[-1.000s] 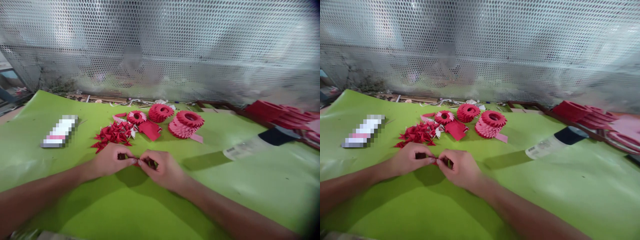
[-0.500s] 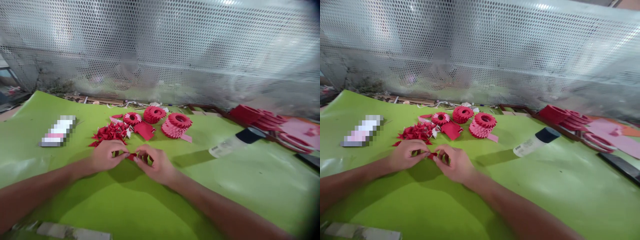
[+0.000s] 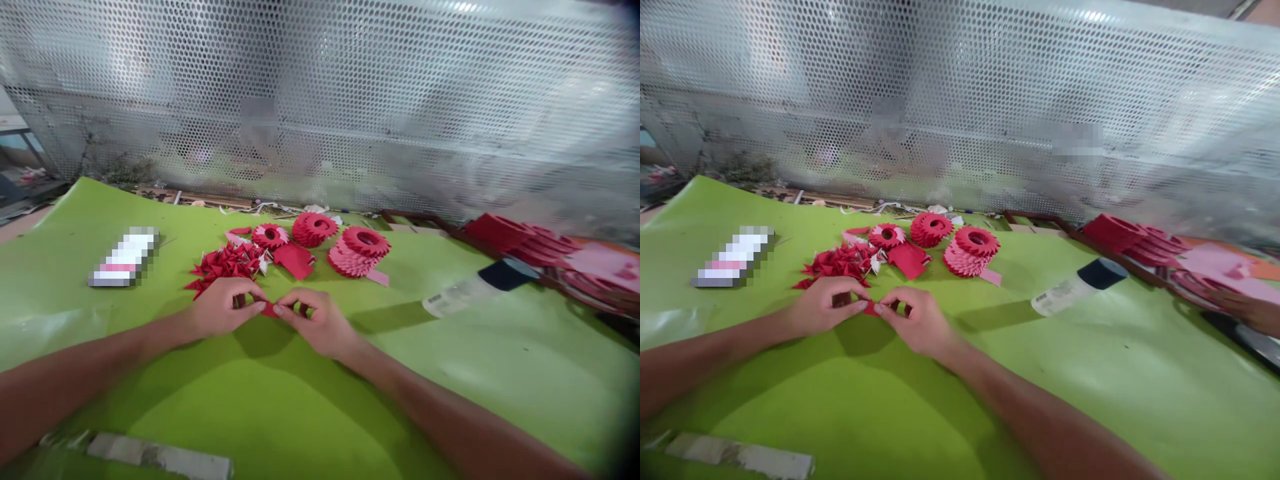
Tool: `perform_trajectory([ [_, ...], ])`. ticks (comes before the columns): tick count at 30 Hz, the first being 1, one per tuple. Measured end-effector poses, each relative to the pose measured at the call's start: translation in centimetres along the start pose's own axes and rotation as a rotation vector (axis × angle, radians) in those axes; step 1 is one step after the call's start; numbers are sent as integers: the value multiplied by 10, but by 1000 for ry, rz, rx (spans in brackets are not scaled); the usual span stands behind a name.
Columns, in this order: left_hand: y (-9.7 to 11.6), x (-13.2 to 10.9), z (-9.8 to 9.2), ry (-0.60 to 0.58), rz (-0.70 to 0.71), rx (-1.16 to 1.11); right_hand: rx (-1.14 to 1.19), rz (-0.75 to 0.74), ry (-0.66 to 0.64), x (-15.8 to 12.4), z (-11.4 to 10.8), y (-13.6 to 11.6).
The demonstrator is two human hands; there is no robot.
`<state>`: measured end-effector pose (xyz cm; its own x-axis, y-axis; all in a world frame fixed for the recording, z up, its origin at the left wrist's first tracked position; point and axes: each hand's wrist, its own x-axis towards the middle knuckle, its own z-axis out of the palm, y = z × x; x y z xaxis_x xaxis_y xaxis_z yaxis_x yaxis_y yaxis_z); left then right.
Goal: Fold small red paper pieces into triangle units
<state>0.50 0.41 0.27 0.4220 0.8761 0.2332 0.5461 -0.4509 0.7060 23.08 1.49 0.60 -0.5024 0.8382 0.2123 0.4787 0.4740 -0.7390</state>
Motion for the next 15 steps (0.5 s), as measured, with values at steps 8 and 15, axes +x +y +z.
perform_trajectory([
  [8,2,4,-1,-108,-42,84,-26,-3,-55,0,4,3],
  [15,1,5,-1,-94,-123,40,66,72,-68,1,2,6],
])
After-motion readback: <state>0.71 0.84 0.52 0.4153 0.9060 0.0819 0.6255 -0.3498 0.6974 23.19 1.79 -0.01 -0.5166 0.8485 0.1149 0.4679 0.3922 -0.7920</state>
